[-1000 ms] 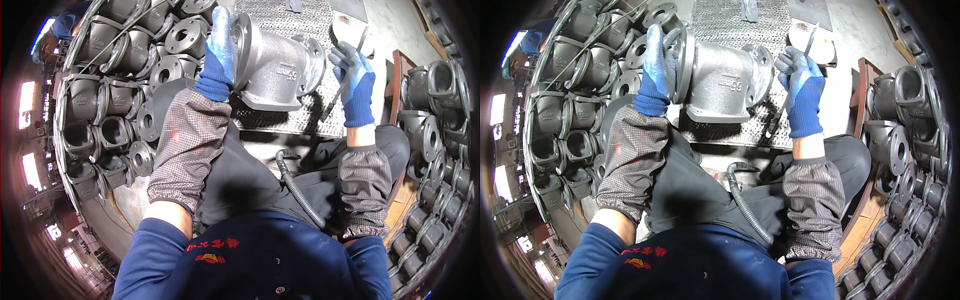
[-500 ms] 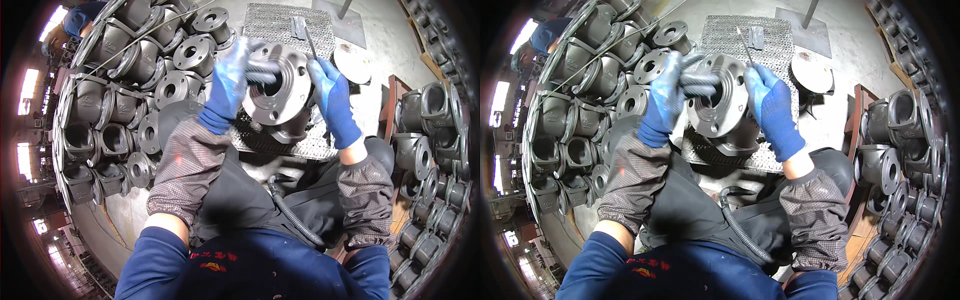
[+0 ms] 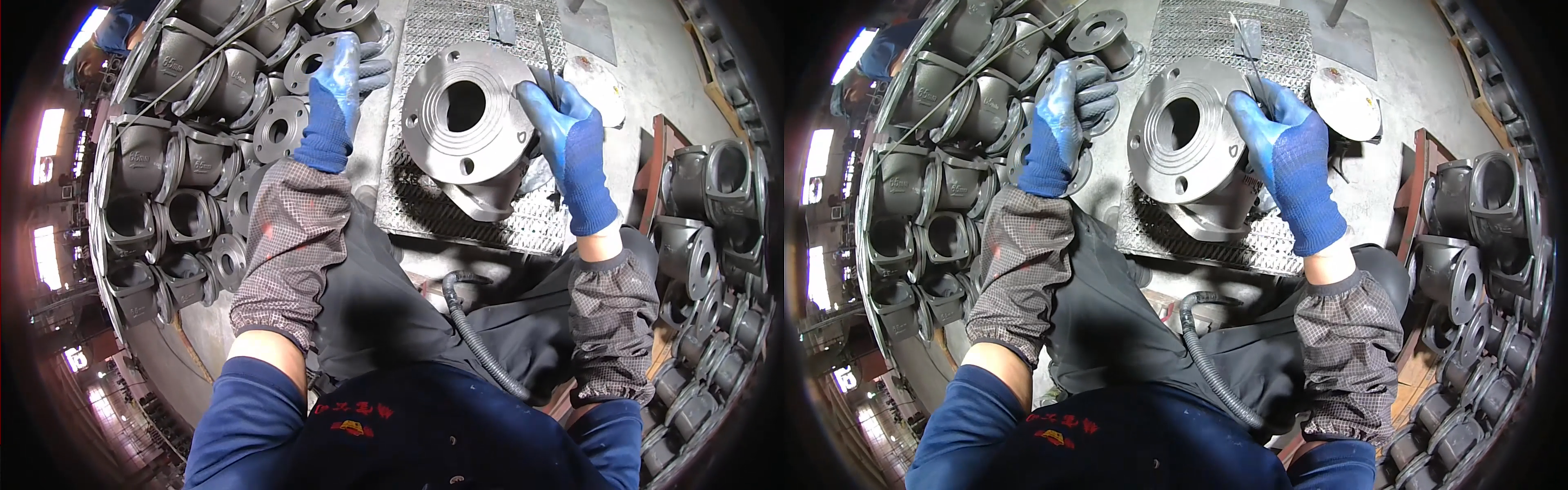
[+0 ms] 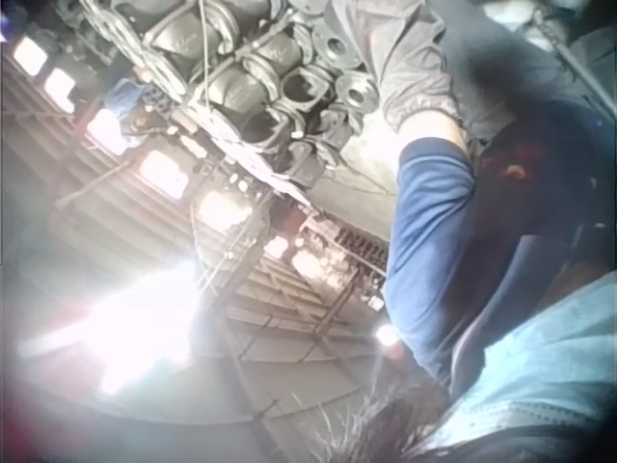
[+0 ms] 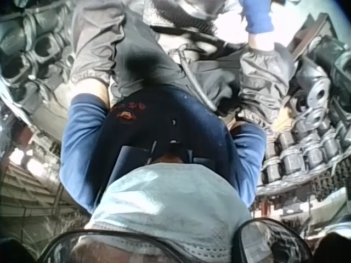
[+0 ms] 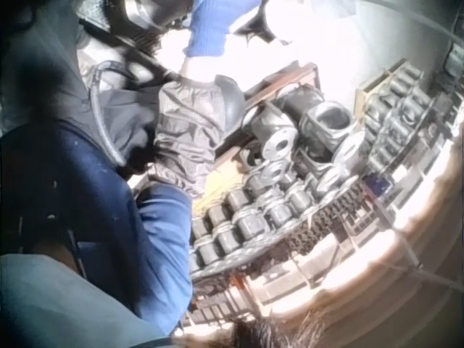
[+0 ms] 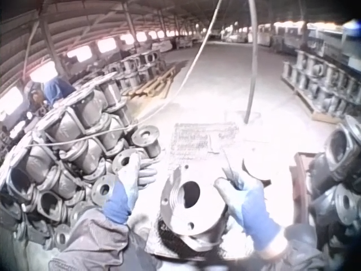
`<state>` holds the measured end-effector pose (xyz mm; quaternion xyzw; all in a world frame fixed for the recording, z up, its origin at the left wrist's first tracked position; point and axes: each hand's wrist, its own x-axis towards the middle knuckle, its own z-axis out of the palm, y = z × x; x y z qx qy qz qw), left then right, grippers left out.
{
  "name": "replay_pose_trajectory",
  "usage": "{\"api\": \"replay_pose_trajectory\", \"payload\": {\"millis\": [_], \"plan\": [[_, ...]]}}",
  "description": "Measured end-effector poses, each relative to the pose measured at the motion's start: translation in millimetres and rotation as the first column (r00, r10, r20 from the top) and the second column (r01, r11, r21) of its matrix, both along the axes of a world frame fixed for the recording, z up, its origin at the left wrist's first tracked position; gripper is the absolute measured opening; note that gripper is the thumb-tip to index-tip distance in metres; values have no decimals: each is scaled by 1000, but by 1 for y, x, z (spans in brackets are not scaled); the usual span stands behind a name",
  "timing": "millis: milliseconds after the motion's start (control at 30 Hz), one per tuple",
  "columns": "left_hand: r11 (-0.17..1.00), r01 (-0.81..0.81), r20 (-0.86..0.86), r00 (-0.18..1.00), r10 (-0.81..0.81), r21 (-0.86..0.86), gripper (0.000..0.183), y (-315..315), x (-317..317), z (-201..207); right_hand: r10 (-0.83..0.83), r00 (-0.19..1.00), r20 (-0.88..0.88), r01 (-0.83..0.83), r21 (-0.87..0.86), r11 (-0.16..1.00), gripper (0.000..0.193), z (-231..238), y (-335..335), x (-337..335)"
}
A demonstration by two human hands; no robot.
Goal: The person picks up a metal casting from a stack, places it on a work surface, and uses a handheld air tool and a pick to clear debris from the interior and exterior surfaces.
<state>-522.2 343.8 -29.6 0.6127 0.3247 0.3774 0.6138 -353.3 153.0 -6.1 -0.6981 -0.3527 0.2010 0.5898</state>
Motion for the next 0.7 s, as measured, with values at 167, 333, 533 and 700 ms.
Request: {"api": "replay_pose_trajectory", "payload": {"millis": [167, 333, 533, 700], "plan": [[964, 45, -146, 986, -85, -263, 69, 4, 23, -3, 30, 999, 14, -30, -9, 1000, 43, 3, -1, 7], [949, 268, -260, 940, -220, 164, 50, -1, 35, -23, 128, 991, -27, -128, -3, 992, 39, 4, -5, 1], [476, 295, -292, 953, -84, 828, 38, -18, 3, -34, 225, 973, 52, -225, -11, 974, 36, 9, -27, -13], [899, 288, -214, 950, -226, 329, 36, -64, -15, -4, 192, 971, 140, -186, -55, 981, 31, 13, -53, -3]]}}
